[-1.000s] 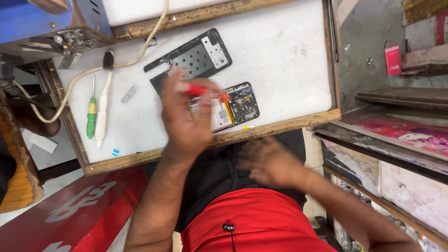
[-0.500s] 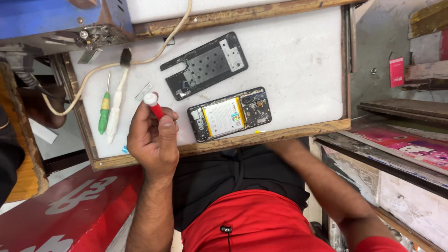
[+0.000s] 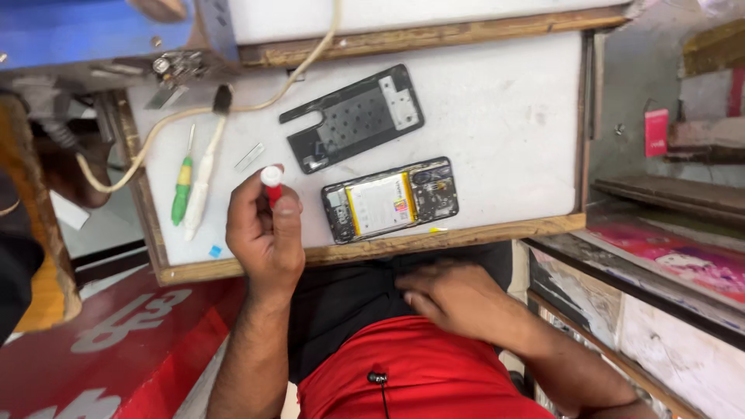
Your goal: The person uses a red-handled screwdriver to remove screws from a disassembled smartphone on a workbench. They then use their fingers to peel back a battery connector and lift the battery from the phone chassis.
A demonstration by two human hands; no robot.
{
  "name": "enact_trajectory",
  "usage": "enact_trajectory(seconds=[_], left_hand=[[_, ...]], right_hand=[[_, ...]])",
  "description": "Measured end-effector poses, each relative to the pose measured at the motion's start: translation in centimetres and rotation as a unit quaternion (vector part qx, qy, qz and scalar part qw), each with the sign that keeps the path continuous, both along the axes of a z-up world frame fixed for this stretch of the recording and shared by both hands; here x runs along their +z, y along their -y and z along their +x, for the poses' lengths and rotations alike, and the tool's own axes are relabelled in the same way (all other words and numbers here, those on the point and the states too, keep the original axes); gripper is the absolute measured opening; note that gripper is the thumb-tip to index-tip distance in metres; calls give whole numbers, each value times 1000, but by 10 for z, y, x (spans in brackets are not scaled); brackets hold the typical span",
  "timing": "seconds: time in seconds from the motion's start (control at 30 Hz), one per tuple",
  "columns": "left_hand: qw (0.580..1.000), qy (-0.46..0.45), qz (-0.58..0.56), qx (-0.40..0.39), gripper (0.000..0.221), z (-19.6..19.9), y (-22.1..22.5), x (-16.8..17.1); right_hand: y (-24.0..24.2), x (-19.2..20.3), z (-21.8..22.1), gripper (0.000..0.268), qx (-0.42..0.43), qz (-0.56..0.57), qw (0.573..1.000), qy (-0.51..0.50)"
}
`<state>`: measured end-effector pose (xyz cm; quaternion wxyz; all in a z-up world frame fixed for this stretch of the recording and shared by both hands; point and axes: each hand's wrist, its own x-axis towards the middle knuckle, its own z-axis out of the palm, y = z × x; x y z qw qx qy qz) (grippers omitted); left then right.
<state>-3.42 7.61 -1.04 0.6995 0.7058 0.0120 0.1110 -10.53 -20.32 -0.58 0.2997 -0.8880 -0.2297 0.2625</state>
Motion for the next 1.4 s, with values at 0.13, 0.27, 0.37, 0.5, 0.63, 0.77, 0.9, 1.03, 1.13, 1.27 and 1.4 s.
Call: enact_trajectory(seconds=[0.13, 0.27, 0.37, 0.5, 0.63, 0.77, 0.9, 1.03, 1.13, 1.27, 1.4], left_hand=[[999, -14, 36, 1, 32, 2, 3, 5], [998, 7, 63, -17, 31, 3, 1, 4], [998, -7, 63, -22, 30, 5, 1, 4], [995, -7, 93, -31, 28, 4, 2, 4], [998, -16, 61, -21, 29, 6, 3, 4], [1000, 4, 8, 7, 29, 3, 3, 7], [996, -23, -82, 25, 18, 10, 5, 21], [992, 93, 88, -20, 17, 22, -3, 37], [979, 109, 168, -41, 18, 31, -6, 41], [990, 88, 109, -15, 22, 41, 3, 26], [997, 53, 45, -13, 29, 40, 4, 8]], right_hand=[[8, 46, 25, 24, -113, 40, 988, 100], [-4, 60, 49, 37, -172, -11, 963, 206], [-16, 60, 56, 36, -137, -72, 960, 232], [-15, 60, 56, 34, -135, -82, 967, 200], [-13, 60, 60, 31, -139, -76, 966, 202], [-16, 57, 61, 23, -178, -43, 964, 193], [-18, 55, 64, 18, -225, -25, 960, 164], [-16, 51, 62, 18, -250, -20, 957, 149], [-16, 49, 64, 19, -250, -13, 958, 142], [-17, 47, 61, 18, -282, 9, 944, 170], [-16, 39, 57, 15, -294, 8, 939, 179]])
